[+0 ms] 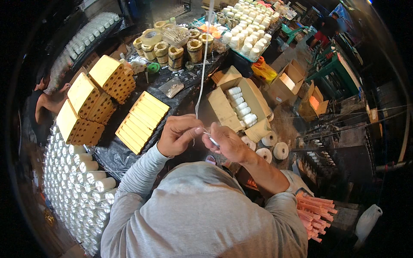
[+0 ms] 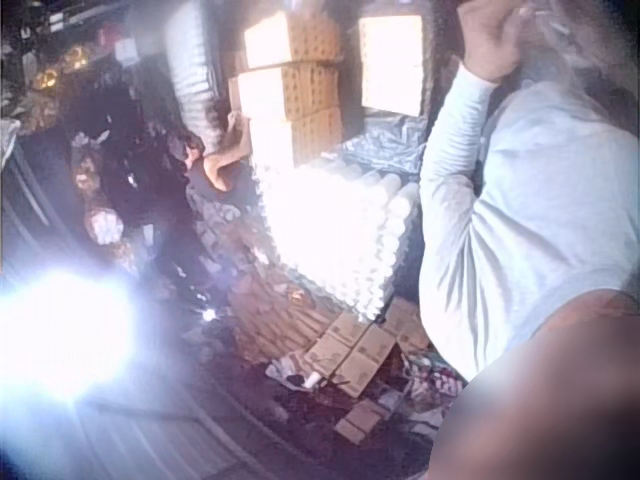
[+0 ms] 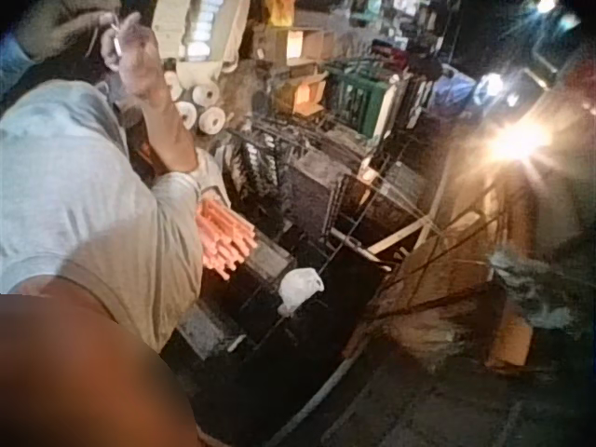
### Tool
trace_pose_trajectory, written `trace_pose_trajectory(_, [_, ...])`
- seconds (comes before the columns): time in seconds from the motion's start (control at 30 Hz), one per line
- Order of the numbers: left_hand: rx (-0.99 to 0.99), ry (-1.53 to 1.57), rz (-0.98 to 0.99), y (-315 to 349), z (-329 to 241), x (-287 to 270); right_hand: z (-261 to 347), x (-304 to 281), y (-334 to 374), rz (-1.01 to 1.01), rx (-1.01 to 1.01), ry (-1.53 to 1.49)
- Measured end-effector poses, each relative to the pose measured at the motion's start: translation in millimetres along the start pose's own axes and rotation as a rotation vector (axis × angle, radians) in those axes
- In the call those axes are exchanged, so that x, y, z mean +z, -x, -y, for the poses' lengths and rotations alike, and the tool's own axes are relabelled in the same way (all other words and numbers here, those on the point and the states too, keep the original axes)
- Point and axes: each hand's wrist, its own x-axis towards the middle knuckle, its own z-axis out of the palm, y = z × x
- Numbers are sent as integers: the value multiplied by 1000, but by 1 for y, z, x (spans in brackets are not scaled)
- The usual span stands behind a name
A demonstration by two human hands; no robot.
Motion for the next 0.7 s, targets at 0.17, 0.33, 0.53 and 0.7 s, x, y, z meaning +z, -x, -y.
trace_pose_trajectory(0.17, [0, -10, -102, -1, 10, -10, -6, -25, 3, 121, -153, 363])
trace_pose_trajectory(0.33, [-102, -164, -233, 4, 2, -45, 6, -50, 29, -10, -140, -82])
trace_pose_trajectory(0.53, [-98, -167, -113, 18, 1, -22, 35, -9, -45, -118, -290, -1])
trace_pose_trajectory(0.7, [-39, -128, -152, 34, 8, -9, 72, 23, -81, 67, -306, -284])
